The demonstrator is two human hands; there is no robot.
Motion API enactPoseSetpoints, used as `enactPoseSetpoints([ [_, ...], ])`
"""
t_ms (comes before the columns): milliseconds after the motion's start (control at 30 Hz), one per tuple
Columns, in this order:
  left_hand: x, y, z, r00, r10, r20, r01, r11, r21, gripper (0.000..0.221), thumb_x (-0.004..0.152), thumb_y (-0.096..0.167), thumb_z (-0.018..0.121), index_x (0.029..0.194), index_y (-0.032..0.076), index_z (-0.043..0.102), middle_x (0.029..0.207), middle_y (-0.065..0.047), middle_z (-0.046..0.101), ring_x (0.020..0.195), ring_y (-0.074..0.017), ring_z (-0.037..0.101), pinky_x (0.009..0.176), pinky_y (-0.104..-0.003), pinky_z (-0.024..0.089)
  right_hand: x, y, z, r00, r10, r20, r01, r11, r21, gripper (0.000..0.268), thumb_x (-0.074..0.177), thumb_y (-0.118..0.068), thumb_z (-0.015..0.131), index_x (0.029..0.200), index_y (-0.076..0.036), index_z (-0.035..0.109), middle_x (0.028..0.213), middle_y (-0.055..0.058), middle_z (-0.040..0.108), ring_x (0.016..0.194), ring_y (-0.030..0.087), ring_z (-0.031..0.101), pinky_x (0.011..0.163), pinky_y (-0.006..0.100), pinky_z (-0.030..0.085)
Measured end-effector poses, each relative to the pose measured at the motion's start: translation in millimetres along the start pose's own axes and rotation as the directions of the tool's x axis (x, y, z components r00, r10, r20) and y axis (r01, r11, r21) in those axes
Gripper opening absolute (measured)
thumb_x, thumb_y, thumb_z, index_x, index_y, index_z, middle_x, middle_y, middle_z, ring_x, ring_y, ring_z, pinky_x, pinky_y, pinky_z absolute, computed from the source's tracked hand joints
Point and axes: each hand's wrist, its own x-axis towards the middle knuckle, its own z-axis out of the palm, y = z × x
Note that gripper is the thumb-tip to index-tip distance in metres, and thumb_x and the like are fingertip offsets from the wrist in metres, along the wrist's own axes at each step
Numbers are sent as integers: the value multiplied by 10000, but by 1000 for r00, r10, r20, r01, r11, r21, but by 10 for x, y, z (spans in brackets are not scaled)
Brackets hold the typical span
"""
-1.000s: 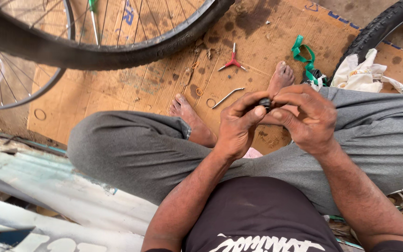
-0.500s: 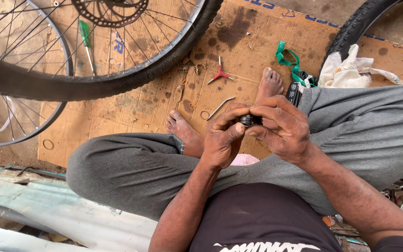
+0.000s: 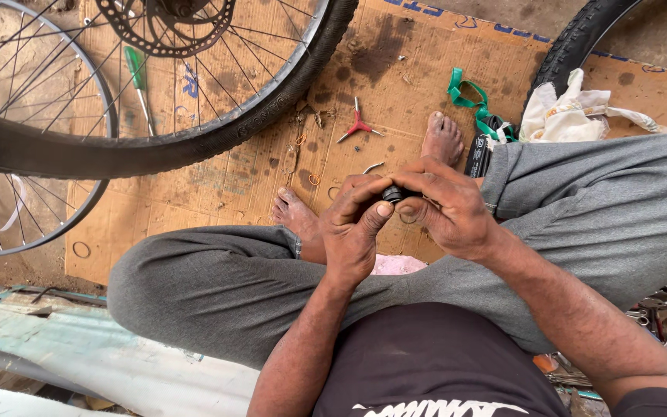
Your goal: The person holds and aligns small mechanical components from a bicycle hub, inserting a spring and a spacer onto a shaft, and then fits the assembly back into the bicycle wheel hub by hand.
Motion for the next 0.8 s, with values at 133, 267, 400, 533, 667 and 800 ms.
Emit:
enactPoseSetpoints([
  [133,-38,20,18,998,64,8,-65,993,95,269,1007,44,737,1269,-1,700,1208,-48,618,1112,-121,608,984,-230,537,-19,44,4,999,39,18,-40,999,33,321,985,-209,729,1209,19,693,1104,114,705,890,172,701,747,270,570],
  [267,-70,-10,-9,997,70,-35,-59,967,249,236,1011,48,725,1238,-17,708,1167,-45,637,1056,-119,617,929,-224,544,-11,160,69,1000,-22,-20,22,1000,-13,236,979,-188,749,1130,-7,734,1048,66,722,842,160,716,703,262,590],
  [400,42,-62,19,995,87,-48,-86,996,19,278,1014,35,729,1275,-46,681,1186,-73,658,1069,-151,643,961,-258,552,-2,245,74,919,373,127,-389,808,441,234,968,-136,732,1140,22,736,1028,90,704,810,135,689,639,248,587],
  [533,130,-46,35,993,1,-120,-9,998,-66,308,1017,64,707,1298,-55,660,1142,-97,682,969,-200,713,885,-319,610,28,269,88,955,289,62,-295,919,261,269,1004,-115,711,1210,57,694,1131,114,702,977,148,669,828,276,571],
  [667,80,-39,-3,997,-42,-67,39,998,-44,331,1035,79,678,1344,-34,639,1124,-90,672,963,-188,717,879,-308,616,27,297,76,779,587,222,-554,476,683,303,999,-153,674,1218,57,684,1059,114,714,891,181,693,795,327,612],
  [800,47,-36,-3,997,-25,-67,24,1000,-14,299,1018,12,708,1301,-58,643,1107,-96,660,959,-173,693,861,-312,619,-44,307,-9,711,578,401,-598,196,777,313,1007,-165,666,1217,66,683,1042,142,723,834,221,667,706,357,575],
])
